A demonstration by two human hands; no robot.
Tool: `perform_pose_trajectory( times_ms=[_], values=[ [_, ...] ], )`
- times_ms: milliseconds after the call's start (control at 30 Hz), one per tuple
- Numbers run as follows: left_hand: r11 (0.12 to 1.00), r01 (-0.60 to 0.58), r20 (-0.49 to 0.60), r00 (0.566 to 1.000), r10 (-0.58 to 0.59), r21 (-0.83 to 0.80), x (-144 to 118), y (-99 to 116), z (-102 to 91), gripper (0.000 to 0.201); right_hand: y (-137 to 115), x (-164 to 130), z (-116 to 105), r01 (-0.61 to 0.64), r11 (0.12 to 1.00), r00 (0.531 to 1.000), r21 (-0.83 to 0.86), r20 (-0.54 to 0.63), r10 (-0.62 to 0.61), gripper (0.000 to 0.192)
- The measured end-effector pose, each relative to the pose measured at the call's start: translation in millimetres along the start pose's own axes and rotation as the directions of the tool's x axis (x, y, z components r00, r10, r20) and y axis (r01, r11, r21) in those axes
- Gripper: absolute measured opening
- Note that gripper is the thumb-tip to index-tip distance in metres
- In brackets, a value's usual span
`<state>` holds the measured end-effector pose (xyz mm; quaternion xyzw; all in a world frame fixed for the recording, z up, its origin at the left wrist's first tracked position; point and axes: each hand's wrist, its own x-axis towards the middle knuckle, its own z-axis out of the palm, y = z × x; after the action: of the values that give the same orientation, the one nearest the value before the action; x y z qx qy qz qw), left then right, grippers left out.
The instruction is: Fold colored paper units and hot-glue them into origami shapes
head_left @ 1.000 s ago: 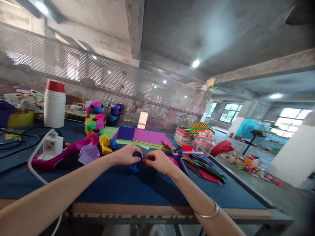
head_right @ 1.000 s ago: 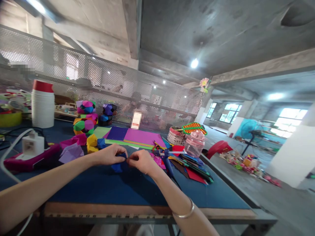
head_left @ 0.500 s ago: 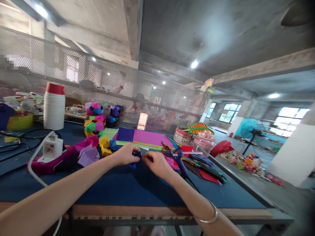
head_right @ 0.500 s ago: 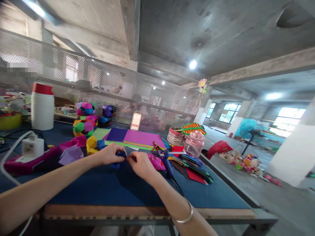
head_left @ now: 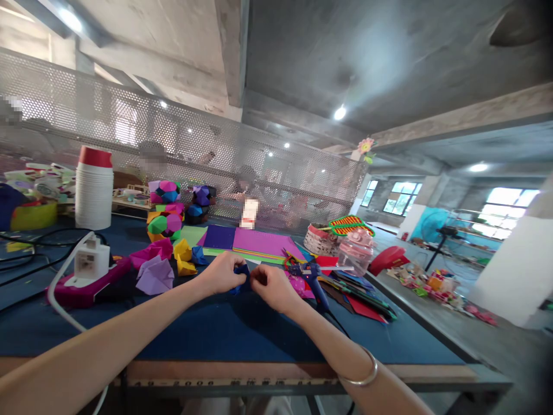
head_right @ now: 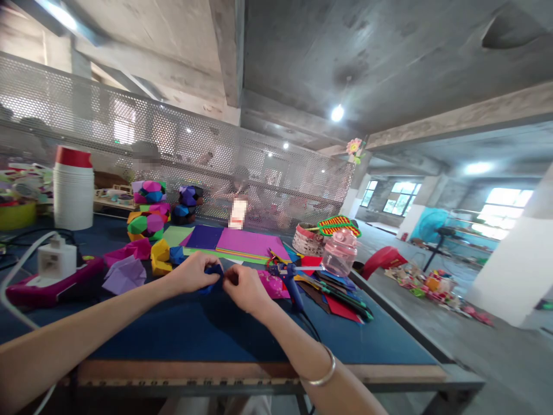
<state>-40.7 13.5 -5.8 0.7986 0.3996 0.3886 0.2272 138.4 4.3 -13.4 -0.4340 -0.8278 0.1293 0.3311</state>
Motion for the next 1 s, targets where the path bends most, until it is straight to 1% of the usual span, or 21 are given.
perform_pose_trajectory(
  times_ms=[100,267,367,600,767,833,1000],
  values=[
    [1.0,0.005,-0.018,1.0,-0.005,0.006,0.5,1.0,-1.2,0.016,-0.9,0.3,-0.5,0.002,1.0,1.0,0.018,-0.023,-0.001,0.011],
    [0.999,0.048,-0.067,0.997,-0.049,-0.024,1.9,2.9,-5.7,0.015,0.9,2.3,-0.9,-0.002,0.985,1.0,0.172,-0.02,0.005,0.018],
    [0.998,0.055,-0.071,0.996,-0.057,-0.033,2.1,3.9,-6.2,0.014,2.0,3.1,0.0,-0.015,0.979,1.0,0.203,-0.013,0.018,0.022],
    [0.998,0.034,-0.067,0.997,-0.038,-0.06,3.3,-0.9,-0.4,0.013,0.3,2.6,-0.9,-0.048,0.986,0.997,0.157,-0.053,0.057,0.018],
    [0.998,0.028,-0.053,0.998,-0.03,-0.053,3.7,-3.1,1.2,0.014,-3.2,1.4,-2.2,-0.05,0.99,0.996,0.131,-0.065,0.059,0.016],
    [0.999,0.027,-0.047,0.998,-0.029,-0.047,3.2,-2.1,0.2,0.014,-4.5,1.2,-3.2,-0.043,0.992,0.997,0.12,-0.058,0.05,0.019],
    [0.999,0.024,-0.001,1.0,-0.025,-0.046,1.9,0.6,-0.6,0.014,-5.3,1.4,-6.4,-0.026,0.996,0.999,0.09,-0.027,0.028,0.035]
  ],
)
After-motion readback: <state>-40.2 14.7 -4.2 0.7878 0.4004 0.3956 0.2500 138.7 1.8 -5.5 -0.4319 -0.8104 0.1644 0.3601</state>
